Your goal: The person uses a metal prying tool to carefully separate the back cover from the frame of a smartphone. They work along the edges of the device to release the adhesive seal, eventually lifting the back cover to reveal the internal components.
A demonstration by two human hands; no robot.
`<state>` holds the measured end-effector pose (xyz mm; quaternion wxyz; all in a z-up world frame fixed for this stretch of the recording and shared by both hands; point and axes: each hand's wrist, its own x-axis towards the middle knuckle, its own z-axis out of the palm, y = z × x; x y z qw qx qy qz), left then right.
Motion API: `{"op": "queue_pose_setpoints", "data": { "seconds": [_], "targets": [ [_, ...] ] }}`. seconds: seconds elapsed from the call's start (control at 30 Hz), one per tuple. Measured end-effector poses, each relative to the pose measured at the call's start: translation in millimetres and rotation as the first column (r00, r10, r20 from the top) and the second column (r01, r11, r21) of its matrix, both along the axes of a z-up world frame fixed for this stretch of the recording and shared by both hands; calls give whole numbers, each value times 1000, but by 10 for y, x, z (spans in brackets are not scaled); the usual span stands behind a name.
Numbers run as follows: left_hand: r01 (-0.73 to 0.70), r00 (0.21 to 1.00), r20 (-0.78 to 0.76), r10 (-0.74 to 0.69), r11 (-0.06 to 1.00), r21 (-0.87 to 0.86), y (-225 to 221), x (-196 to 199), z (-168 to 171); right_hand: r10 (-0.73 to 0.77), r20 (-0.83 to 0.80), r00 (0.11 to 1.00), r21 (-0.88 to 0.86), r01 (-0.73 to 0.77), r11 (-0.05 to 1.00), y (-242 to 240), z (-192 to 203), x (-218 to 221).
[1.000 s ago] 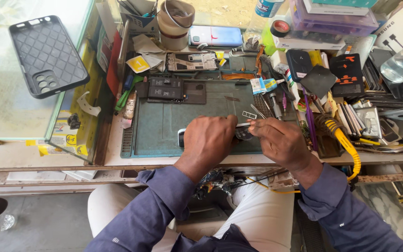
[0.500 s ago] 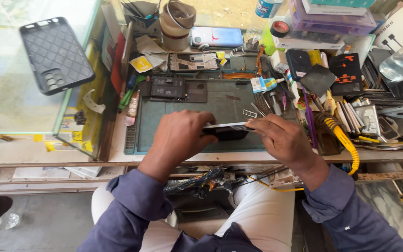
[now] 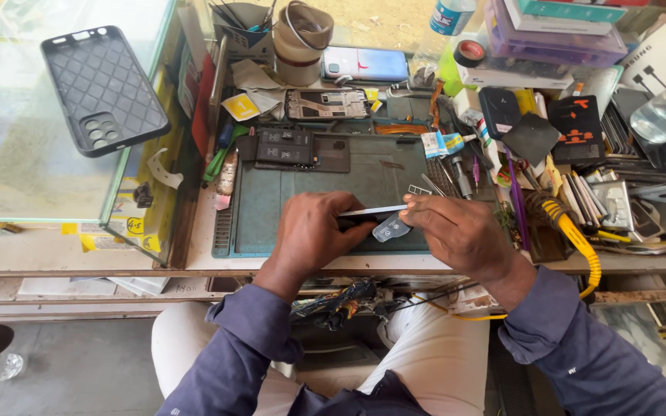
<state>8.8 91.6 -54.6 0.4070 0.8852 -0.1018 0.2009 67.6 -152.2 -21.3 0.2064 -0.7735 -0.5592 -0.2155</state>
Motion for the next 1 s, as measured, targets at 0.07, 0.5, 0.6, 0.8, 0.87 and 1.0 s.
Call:
{"op": "queue_pose_setpoints", "data": {
  "seconds": [0.07, 0.5, 0.6, 0.8, 0.87, 1.0],
  "targets": [
    [9, 999, -46, -9, 1000, -8, 8, 15, -7, 11, 2, 1000, 12, -11, 1000, 40, 24, -11],
    [123, 991, 51, -124, 992, 21, 72, 19, 6, 56, -34, 998, 82, -53, 995, 297, 35, -118],
    [167, 986, 18, -168, 985, 30, 135, -43, 5, 52, -71, 996, 86, -46, 995, 268, 24, -109],
    [125, 986, -94, -138, 983, -132, 208, -210, -46, 64, 7, 998, 86, -64, 994, 179, -42, -194],
    [122, 984, -122, -129, 990, -68, 213, -305, -64, 99, 41, 994, 87, -102, 991, 161, -49, -254],
    [127, 992, 27, -125, 987, -94, 241, -434, -103, 133, 79, 988, 15, -135, 991, 61, -102, -421]
  ]
}}
